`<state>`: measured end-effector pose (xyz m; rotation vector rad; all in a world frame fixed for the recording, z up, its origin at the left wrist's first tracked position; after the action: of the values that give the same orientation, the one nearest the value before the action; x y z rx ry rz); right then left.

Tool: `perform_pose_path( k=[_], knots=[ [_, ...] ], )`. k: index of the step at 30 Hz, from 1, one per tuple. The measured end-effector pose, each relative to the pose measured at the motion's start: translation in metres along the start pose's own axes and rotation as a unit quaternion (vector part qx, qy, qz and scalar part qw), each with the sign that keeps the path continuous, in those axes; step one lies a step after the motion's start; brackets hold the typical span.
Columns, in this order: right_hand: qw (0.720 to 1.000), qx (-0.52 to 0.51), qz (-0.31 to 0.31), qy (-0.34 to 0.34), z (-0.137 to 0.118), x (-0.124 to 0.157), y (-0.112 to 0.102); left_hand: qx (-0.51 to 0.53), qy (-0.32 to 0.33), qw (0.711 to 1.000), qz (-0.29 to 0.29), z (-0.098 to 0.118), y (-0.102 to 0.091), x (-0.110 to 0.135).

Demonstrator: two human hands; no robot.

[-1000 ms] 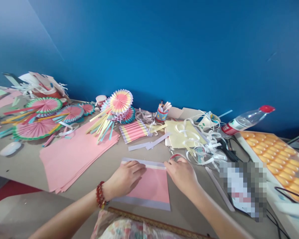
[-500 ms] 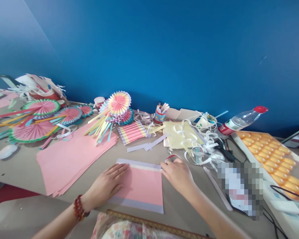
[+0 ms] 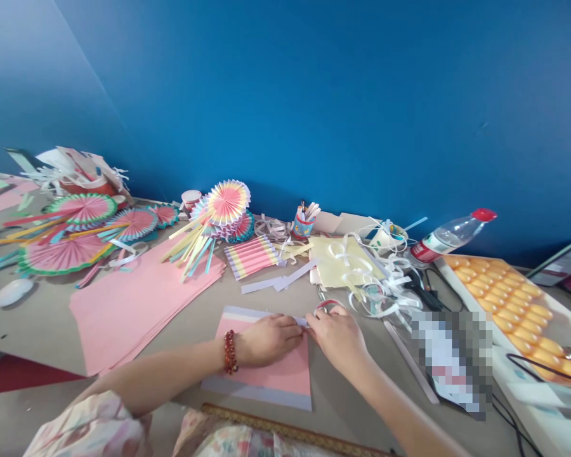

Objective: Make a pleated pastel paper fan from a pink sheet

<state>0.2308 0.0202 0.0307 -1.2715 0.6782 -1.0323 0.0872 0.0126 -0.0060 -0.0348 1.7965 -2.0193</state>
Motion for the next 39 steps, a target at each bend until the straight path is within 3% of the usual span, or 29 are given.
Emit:
perform_pose_path(
  k=[10, 39],
  knots=[
    [0.994, -0.059, 0.087, -0.006, 0.004, 0.021, 0.006, -0.019, -0.002, 0.999, -0.033, -0.004, 0.004, 0.006],
    [0.984, -0.094, 0.154, 0.005, 0.001, 0.037, 0.032, -0.003, -0.027, 0.999, -0.040, -0.003, 0.006, 0.008]
  ],
)
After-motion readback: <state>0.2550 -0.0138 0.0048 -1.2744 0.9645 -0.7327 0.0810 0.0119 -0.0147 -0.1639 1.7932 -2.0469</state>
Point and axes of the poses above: each hand's wrist, its own x-axis away from the middle knuckle, its own y-axis out of the palm, z = x × y, the point moved 4 cm from there along -x, towards the middle knuckle, and after that the axes turned 3 degrees about x, right-handed, at the moved point
